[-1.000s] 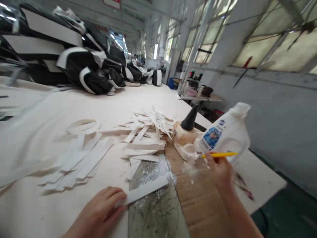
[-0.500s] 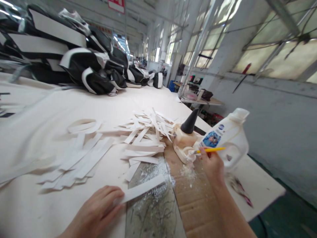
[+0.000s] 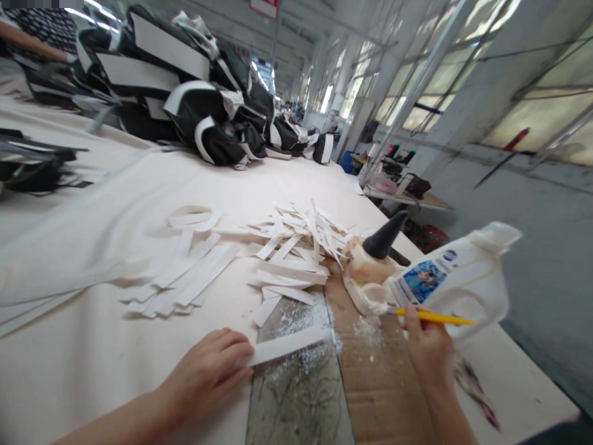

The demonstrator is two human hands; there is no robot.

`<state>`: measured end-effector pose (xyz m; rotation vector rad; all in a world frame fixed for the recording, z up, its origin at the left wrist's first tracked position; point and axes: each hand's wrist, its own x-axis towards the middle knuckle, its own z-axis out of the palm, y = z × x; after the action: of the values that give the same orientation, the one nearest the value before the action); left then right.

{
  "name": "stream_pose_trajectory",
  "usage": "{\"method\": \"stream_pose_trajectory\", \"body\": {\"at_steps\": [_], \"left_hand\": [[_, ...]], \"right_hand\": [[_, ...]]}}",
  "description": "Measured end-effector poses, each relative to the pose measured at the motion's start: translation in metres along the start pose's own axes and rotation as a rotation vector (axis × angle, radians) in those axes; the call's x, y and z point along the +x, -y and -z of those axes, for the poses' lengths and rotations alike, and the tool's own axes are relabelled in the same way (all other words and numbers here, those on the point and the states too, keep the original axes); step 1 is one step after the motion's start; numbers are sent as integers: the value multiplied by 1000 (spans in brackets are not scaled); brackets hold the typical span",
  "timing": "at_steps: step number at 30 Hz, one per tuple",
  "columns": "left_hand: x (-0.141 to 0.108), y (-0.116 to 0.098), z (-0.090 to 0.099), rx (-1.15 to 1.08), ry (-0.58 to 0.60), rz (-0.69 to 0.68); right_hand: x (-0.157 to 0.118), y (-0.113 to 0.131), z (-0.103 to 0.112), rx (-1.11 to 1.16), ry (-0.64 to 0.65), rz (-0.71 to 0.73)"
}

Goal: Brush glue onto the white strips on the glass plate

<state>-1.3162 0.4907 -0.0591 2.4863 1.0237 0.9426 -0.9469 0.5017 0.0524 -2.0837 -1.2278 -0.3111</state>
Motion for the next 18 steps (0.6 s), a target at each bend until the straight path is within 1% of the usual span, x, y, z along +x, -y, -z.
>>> {"method": "stream_pose_trajectory", "body": {"at_steps": [2,4,6,9,11,12,13,15,18], "left_hand": [[0,0,-1,3,2,2],[0,1,-1,8,6,1],[0,1,-2,15,10,0],[0,1,-2,23,19,2],[-1,1,-2,37,27,4],[-1,0,-2,45,30,3],[-1,0,-2,52,34,3],[-1,-1,-1,55,50,12],[0,-1,0,39,83,33]], "right_hand": [[-7,9,-1,26,44,16],[-22,23,-5,133,97,86],[-47,45,-11,319,200,211],[-90,82,-26,525,429,430],[-110,99,-37,567,537,577],[-115,103,-42,559,574,623],[-115,104,-46,536,600,642],[-104,94,-50,465,601,616],[-68,66,-47,339,496,528]]}}
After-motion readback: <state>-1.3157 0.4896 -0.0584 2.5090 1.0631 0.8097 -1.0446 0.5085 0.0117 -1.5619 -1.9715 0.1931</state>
